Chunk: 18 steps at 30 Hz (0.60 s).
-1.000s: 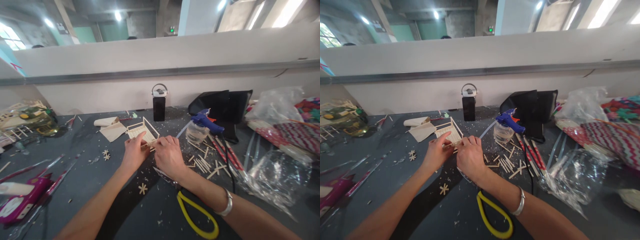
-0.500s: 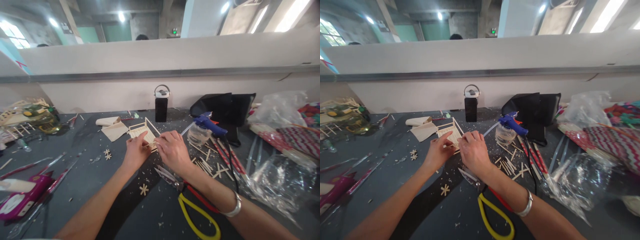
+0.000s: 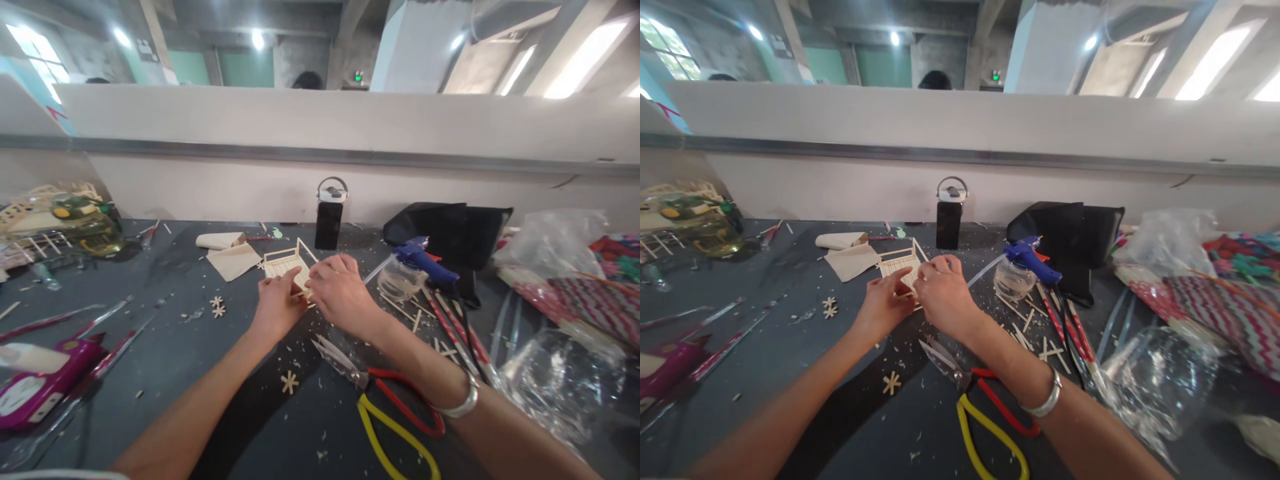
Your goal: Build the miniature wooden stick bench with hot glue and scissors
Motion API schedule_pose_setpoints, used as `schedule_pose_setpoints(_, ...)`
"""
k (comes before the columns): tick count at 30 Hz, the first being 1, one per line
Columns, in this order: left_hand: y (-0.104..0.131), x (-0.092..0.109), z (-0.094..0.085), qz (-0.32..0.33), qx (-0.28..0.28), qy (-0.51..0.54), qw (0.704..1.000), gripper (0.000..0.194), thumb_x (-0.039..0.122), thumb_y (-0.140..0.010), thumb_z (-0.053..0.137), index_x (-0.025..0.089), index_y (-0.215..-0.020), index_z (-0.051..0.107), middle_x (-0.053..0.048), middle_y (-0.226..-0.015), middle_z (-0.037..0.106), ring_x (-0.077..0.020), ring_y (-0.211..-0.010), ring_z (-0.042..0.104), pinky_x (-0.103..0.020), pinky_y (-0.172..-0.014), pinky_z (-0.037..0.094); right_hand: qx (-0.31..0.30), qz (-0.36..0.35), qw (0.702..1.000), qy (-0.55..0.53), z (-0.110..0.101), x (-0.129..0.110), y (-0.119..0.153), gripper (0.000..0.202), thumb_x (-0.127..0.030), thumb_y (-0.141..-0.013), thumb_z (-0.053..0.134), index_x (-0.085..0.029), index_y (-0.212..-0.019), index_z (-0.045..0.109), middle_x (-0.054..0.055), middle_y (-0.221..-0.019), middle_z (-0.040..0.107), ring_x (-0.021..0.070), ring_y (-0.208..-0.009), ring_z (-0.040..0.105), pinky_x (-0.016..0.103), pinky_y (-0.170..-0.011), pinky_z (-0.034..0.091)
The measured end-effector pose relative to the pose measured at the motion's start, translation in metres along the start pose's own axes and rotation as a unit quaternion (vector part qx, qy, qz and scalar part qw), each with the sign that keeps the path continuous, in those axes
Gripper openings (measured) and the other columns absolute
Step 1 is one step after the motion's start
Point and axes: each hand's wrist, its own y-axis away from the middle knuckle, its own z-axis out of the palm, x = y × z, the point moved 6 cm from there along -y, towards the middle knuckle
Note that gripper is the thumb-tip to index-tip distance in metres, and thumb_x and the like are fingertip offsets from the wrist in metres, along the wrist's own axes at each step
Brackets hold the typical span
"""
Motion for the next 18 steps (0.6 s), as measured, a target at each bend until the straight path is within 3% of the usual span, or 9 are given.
schedule_pose_setpoints(18, 0.002, 0.001, 0.000, 0.018, 0.003, 0.025, 1.000, 0.053, 0.012, -0.071, 0.063, 0.019, -0.123, 0.053, -0.001, -0.083, 0.075, -0.0223, -0.084, 0.069, -0.044, -0.092, 0.033, -0.042, -0.021, 0.999, 0.008, 0.010, 0.000, -0.013, 0.015, -0.018, -0.084, 0.057, -0.017, -0.085, 0.072, 0.008, -0.093, 0.066, 0.0248, -0.099, 0.046, 0.043, -0.091, 0.026)
